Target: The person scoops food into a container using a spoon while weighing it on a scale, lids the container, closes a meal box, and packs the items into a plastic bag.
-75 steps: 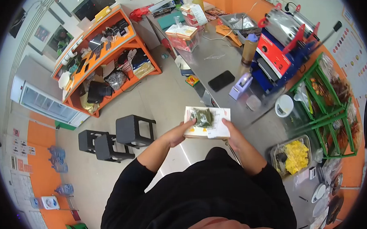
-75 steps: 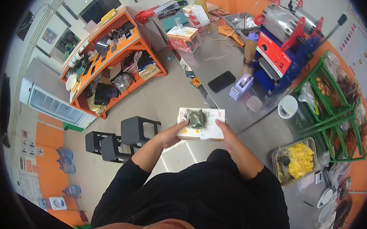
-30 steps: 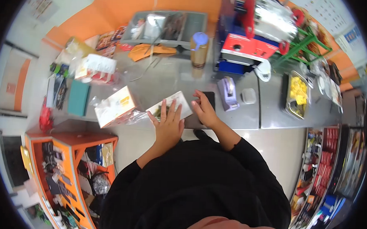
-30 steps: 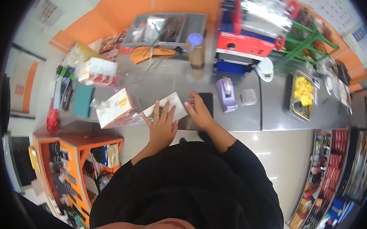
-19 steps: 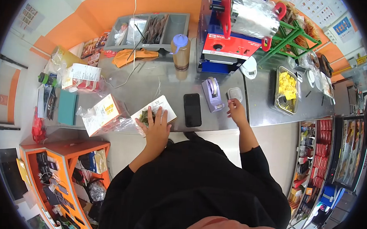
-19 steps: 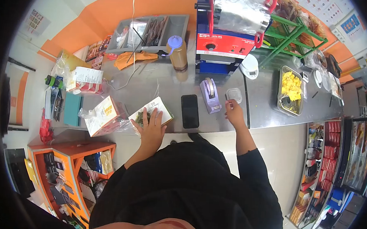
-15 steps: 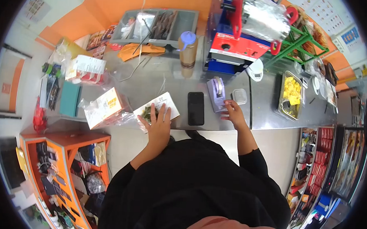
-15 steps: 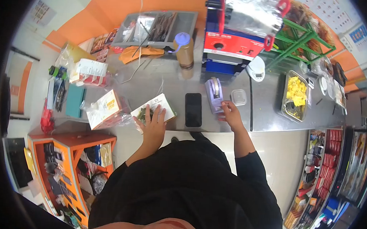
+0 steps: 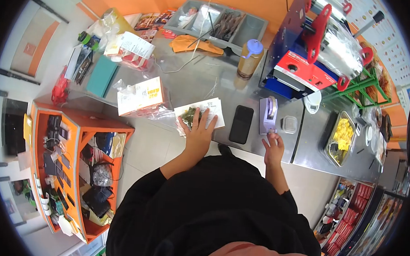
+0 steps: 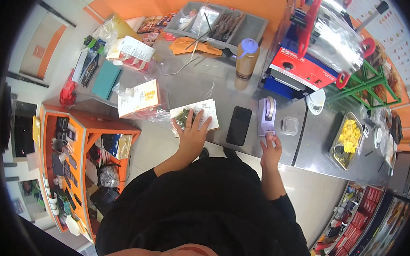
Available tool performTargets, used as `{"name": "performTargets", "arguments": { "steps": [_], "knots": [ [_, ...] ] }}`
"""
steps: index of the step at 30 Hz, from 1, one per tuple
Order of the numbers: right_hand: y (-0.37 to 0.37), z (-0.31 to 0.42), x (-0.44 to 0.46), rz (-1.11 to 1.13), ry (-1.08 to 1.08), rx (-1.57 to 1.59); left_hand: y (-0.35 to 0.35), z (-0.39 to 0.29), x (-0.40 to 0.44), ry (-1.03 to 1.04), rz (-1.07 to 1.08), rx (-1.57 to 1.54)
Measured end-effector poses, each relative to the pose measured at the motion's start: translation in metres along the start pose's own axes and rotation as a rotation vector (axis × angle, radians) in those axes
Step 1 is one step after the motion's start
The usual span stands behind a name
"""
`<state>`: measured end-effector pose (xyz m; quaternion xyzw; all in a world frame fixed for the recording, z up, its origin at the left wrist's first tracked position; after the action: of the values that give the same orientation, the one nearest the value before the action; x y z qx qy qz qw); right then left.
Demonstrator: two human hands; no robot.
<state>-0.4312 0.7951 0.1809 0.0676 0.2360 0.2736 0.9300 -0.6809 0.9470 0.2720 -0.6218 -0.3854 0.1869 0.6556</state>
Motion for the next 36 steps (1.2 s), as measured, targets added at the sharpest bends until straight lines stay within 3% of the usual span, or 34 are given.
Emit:
{"name": "performTargets", "arguments": {
  "steps": [1,6,8,9,10,12,13,15,17,21,24,27,30,36],
  "knots": [
    [0.005,-0.003,-0.005,-0.086,-0.007,0.064,-0.001,0.0,0.0,-0.009,-0.004,-0.028],
    [-0.021,-0.021,0.024,0.032,0.081,-0.022,0.001,0.001,-0.001,-0.032,0.007,-0.041],
    [-0.037,-0.017,0.039,0.155,0.257,-0.272,0.003,0.0,-0.003,-0.047,0.014,-0.051],
    [-0.041,-0.01,0.04,0.283,0.281,-0.481,0.005,0.0,-0.004,-0.049,0.012,-0.062],
    [-0.028,0.01,0.041,0.301,0.27,-0.491,0.006,0.002,-0.002,-0.057,0.001,-0.069],
    [0.002,0.061,0.021,0.677,0.217,-0.965,0.006,0.002,-0.003,-0.074,-0.008,-0.066],
    [0.026,0.086,0.019,0.744,0.018,-1.099,0.006,0.002,-0.002,-0.066,-0.014,-0.067],
    [0.093,0.13,0.013,0.931,-0.331,-1.101,0.006,0.003,-0.001,-0.062,-0.008,-0.068],
    [0.16,0.157,0.006,1.05,-0.48,-1.011,0.004,0.001,-0.002,-0.069,-0.01,-0.075],
    [0.26,0.122,0.048,1.553,-0.638,-1.153,0.005,0.001,-0.004,-0.095,-0.007,-0.105],
    [0.307,0.083,0.064,1.8,-0.602,-1.194,0.006,0.002,-0.003,-0.094,0.009,-0.098],
    [0.328,0.077,0.061,1.944,-0.489,-1.356,0.008,0.003,-0.002,-0.103,0.017,-0.085],
    [0.333,0.064,0.069,2.006,-0.537,-1.402,0.009,0.003,-0.005,-0.114,0.017,-0.082],
    [0.338,0.046,0.086,2.037,-0.503,-1.326,0.01,0.003,-0.004,-0.108,0.036,-0.056]
  ]
}}
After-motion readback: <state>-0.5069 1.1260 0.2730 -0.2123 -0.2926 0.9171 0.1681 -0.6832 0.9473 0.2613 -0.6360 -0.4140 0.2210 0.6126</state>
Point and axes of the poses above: each hand's wrist, its own x-axis towards the middle knuckle, its own y-axis out of the palm, z = x × y, the point moved 1 cm from there along x, towards the middle knuckle, and after that the axes turned 1 degree about -z, right-handed, at the moved point
